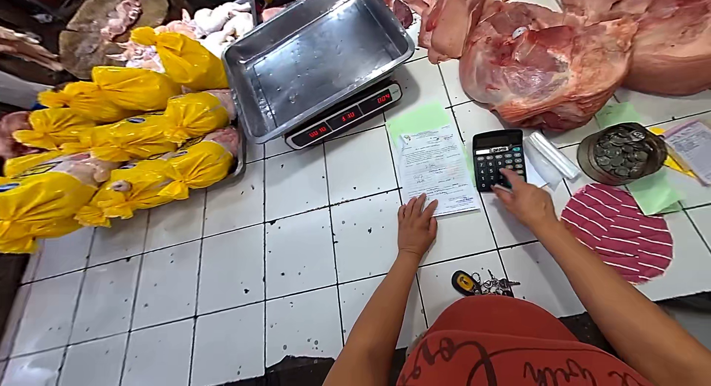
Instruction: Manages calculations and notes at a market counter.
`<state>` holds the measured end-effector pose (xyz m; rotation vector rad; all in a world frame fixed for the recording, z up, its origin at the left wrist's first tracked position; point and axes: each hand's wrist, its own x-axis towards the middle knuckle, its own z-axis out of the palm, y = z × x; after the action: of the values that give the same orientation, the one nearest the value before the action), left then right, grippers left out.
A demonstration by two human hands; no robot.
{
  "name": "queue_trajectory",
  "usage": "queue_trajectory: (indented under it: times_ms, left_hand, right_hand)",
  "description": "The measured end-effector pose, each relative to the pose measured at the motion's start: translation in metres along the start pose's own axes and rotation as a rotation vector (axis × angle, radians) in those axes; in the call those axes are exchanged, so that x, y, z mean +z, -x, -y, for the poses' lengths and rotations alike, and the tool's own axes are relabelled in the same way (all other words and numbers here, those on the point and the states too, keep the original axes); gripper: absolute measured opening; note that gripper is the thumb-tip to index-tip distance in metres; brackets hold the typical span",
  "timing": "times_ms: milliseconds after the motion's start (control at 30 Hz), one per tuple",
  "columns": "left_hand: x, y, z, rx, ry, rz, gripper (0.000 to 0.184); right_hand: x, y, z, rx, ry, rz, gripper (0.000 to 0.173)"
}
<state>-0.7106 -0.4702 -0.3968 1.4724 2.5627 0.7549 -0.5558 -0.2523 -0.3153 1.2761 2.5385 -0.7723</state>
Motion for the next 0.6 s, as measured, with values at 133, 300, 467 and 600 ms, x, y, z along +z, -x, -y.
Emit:
queue_trajectory:
  times_ms: [133,300,467,600]
  left_hand:
    - [0.006,0.0,0.003,0.017,-0.015,-0.025,0.041]
    - [0.007,0.0,0.005,0.022,-0.038,-0.02,0.042]
    - [0.005,0.0,0.006,0.02,-0.04,-0.003,0.042]
    - [0.006,0.0,0.008,0.034,-0.046,-0.02,0.042]
  right_hand:
    - [0.02,0.01,-0.003,-0.108,0.046,-0.029,0.058]
    - [0.017,0.0,0.007,-0.025,0.092,0.046,0.056]
    - [0.017,-0.014,0.023,-0.077,0.062,0.028,0.06]
    - [0.015,-0.012,0.026,-0.078,0.078,0.079,0.057]
